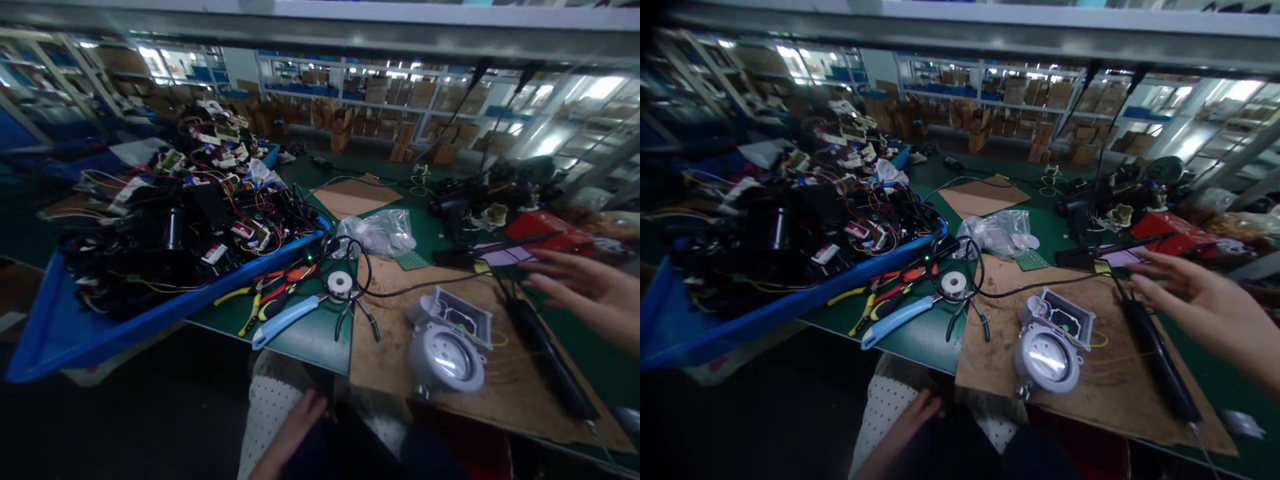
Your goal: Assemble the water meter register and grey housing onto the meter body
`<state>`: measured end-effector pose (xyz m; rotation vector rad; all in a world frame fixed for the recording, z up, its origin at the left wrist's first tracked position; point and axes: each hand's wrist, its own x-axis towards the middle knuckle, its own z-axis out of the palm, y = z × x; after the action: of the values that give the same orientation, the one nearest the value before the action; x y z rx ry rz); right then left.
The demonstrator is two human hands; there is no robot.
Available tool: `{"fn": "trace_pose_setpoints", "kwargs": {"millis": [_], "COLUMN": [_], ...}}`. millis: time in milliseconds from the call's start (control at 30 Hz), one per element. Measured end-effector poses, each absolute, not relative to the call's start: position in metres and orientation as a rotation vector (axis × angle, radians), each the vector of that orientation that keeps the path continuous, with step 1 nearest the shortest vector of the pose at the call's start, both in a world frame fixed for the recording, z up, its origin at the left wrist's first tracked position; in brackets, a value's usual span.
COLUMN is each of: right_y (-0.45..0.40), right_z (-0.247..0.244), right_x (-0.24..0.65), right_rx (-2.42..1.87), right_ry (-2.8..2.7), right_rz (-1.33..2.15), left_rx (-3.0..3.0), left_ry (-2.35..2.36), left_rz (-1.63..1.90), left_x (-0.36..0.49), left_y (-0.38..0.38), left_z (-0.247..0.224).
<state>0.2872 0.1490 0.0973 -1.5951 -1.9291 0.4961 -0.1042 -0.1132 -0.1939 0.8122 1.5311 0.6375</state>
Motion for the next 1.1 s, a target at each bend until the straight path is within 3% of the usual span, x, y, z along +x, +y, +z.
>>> {"fn": "trace_pose_setpoints", "kwargs": {"millis": [167, 300, 500, 633, 800, 933, 1100], "right_y": [0.062, 0.033, 0.073, 0.109, 0.113, 0.090, 0.078], "right_z": [0.039, 0.023, 0.003, -0.005, 0.025, 0.069, 0.102], "right_x": [0.386, 0.405, 0.380, 0.362, 0.373, 0.372, 0.312], "right_rx": [-2.008, -2.149, -2.160, -2.143, -2.035, -1.698, -1.297], "right_ry": [-1.695, -1.593, -1.748, -1.876, -1.937, -1.837, -1.608], "right_rz": [0.345, 0.294, 0.331, 0.342, 0.506, 0.714, 0.597], "left_rx": [1.088, 1.282, 1.396, 1.287, 1.221, 1.163, 1.248], "left_ry": [1.478, 1.365, 1.293, 1.378, 1.475, 1.570, 1.571], "left_rz": [0.541, 0.386, 0.529, 0.759, 0.810, 0.796, 0.777], "left_x": [-0.123, -0.130, -0.096, -0.068, -0.061, -0.060, -0.040], "left_y": [-0.131, -0.122, -0.095, -0.093, -0.108, -0.108, -0.083], "left_z": [-0.175, -0.136, -0.064, -0.048, -0.060, -0.067, -0.047]}}
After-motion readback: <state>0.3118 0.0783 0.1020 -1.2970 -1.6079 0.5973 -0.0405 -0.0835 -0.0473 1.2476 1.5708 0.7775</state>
